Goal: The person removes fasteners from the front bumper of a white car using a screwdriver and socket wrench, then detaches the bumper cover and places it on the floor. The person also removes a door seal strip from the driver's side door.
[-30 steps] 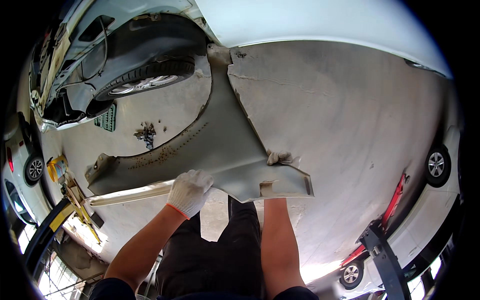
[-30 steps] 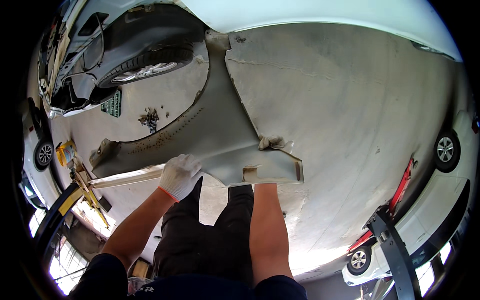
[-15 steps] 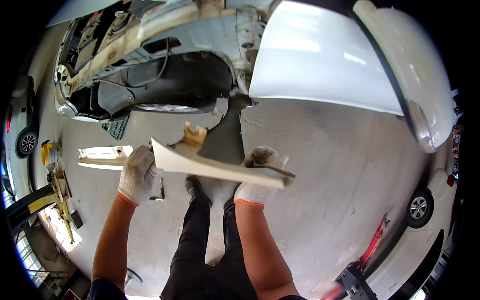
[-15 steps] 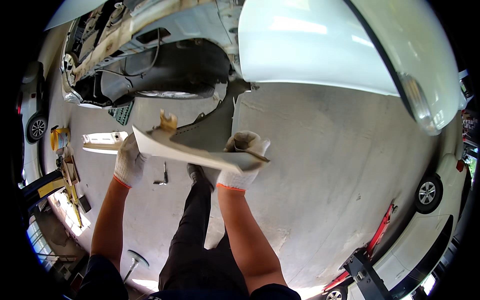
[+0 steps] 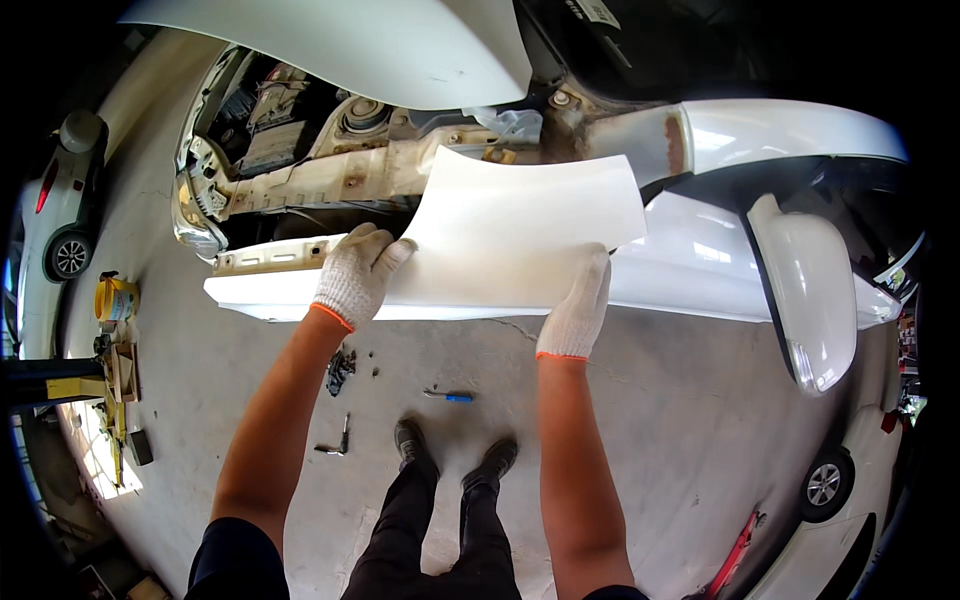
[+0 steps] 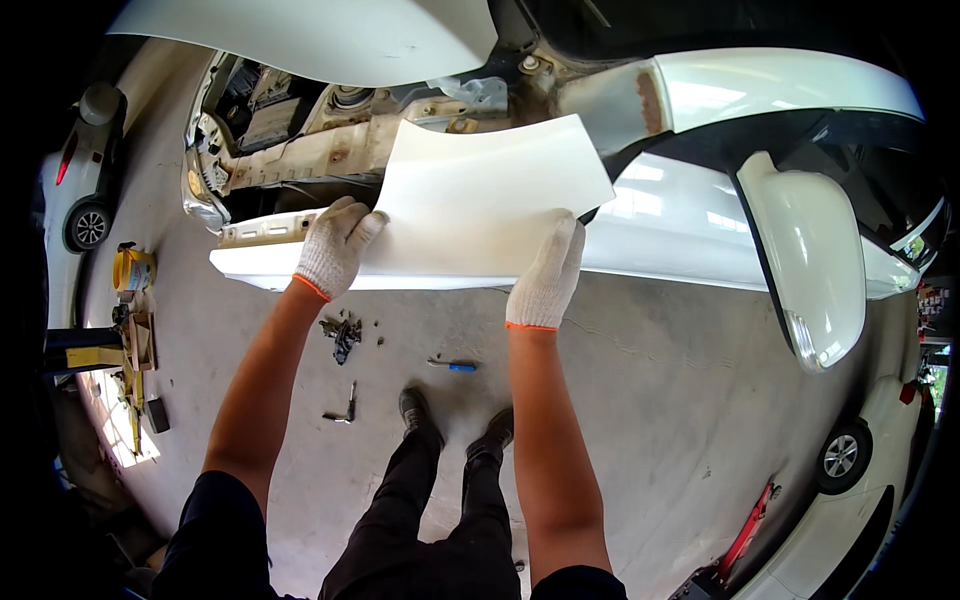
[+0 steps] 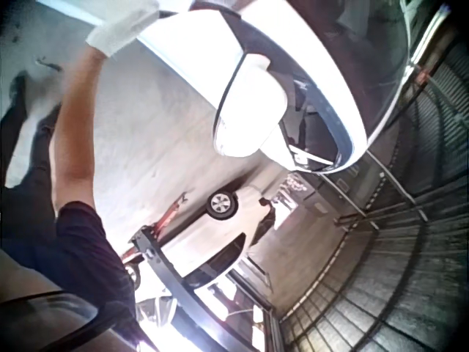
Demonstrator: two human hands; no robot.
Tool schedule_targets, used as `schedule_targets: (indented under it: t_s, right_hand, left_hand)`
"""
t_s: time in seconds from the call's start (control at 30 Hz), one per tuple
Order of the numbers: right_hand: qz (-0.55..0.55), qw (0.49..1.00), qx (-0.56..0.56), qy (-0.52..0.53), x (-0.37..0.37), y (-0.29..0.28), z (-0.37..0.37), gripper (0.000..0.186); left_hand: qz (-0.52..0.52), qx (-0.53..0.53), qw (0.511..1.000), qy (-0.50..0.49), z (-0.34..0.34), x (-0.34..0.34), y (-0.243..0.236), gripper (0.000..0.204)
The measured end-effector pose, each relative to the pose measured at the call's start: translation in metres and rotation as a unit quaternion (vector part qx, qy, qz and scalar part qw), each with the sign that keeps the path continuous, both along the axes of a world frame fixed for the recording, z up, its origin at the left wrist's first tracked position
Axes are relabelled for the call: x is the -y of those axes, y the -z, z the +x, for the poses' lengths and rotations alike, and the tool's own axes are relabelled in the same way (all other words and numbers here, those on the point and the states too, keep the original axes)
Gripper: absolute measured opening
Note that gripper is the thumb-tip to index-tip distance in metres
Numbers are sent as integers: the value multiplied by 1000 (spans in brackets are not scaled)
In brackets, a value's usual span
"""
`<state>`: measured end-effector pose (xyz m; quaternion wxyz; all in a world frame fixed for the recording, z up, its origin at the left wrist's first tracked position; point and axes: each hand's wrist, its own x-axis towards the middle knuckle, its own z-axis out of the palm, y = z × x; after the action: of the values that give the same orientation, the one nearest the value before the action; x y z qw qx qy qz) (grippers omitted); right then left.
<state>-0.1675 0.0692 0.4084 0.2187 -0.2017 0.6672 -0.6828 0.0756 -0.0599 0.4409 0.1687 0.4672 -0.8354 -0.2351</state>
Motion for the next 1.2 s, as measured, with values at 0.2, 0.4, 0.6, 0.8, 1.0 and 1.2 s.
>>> schedule_targets:
  t_s: [0.2,0.4,0.6,0.8,1.0,1.2]
  right_hand:
    - [42,999,2,-20,39,-33,-2,76]
    - [22,999,-23,-34,43,-17,5,77]
    - [81,994,-46,-60,66,-27,1,83]
    - [45,995,-63,-69,69,-9,-19,87]
    - [-70,983,-166,34,-1,57,2,44]
    - [370,910,32,-184,-152,295,6,34]
  left_hand:
    - [5,0,1000,-25,-3,27,-5,59]
    - [35,13,999,-37,4,30,-5,65]
    - [2,-3,997,-79,6,47,16,69]
    - [40,55,985,-159,-28,45,19,80]
    - [-116,9,959,-260,-11,40,50,72]
    - [-250,-69,930,-261,-15,55,87,72]
